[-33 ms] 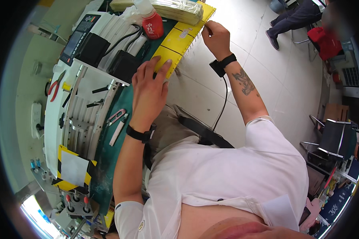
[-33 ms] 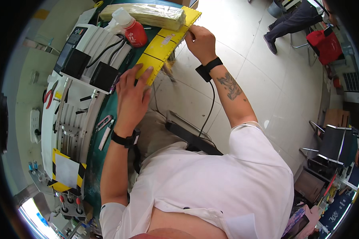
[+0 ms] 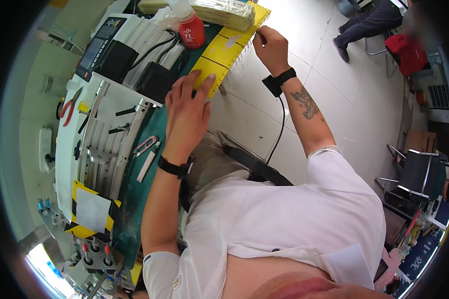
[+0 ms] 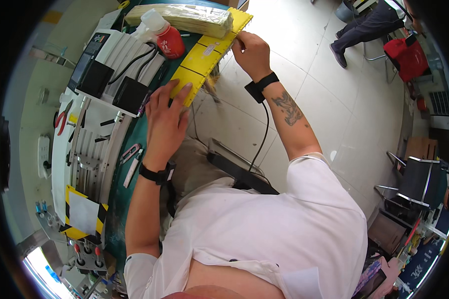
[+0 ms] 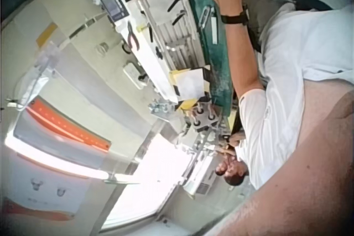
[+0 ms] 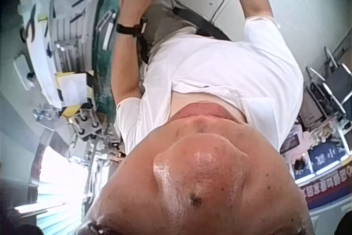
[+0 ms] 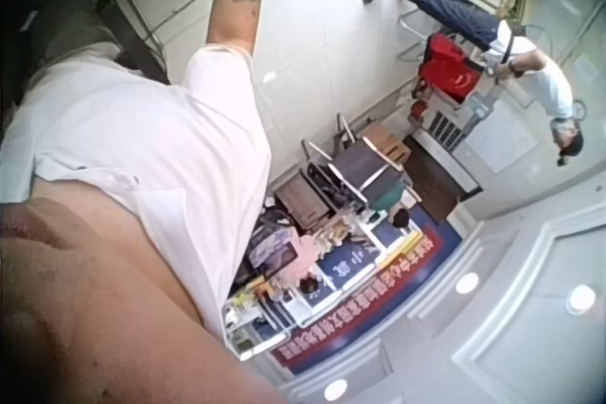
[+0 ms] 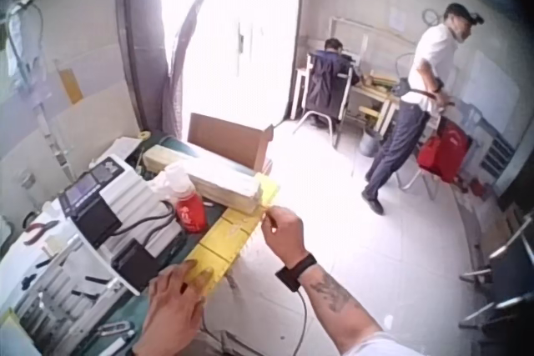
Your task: Assembling and testing small mechanical components using a jig, glue, and marking tools.
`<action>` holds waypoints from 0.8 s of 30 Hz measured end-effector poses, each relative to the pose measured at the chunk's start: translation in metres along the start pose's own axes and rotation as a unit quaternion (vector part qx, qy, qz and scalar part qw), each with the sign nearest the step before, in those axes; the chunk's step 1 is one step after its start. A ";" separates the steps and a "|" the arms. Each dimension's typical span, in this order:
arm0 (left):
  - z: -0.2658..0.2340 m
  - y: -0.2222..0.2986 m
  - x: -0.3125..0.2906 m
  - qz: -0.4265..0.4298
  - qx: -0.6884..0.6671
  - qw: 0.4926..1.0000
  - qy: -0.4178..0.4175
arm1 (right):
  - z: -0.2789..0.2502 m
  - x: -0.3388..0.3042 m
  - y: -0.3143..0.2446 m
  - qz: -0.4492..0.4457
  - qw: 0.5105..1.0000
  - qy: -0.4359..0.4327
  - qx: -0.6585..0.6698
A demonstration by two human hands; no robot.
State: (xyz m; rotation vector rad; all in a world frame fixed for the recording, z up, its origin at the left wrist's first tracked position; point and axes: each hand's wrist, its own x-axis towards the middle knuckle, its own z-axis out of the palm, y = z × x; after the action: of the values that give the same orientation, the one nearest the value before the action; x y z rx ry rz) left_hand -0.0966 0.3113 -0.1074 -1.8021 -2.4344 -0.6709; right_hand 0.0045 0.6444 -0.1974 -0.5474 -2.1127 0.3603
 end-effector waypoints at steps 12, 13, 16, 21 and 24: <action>-0.001 0.000 0.001 -0.005 0.002 1.000 0.000 | 0.004 -0.003 0.000 0.068 0.995 0.006 0.070; -0.001 0.000 0.001 -0.005 0.002 1.000 0.000 | 0.004 -0.004 0.002 0.052 0.996 0.011 0.065; 0.000 0.000 0.000 -0.006 0.001 1.000 0.000 | 0.005 -0.006 -0.002 0.060 0.996 0.011 0.059; 0.000 0.001 0.001 -0.004 -0.003 1.000 0.004 | 0.008 -0.003 -0.011 0.072 0.996 0.020 0.050; 0.000 0.000 0.001 -0.005 -0.001 1.000 0.001 | 0.012 -0.001 -0.012 0.072 0.996 0.027 0.043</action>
State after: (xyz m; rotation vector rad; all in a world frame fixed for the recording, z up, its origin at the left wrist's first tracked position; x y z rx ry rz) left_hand -0.0964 0.3118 -0.1072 -1.7912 -2.4434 -0.6764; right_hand -0.0080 0.6330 -0.1991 -0.6548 -2.0015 0.5097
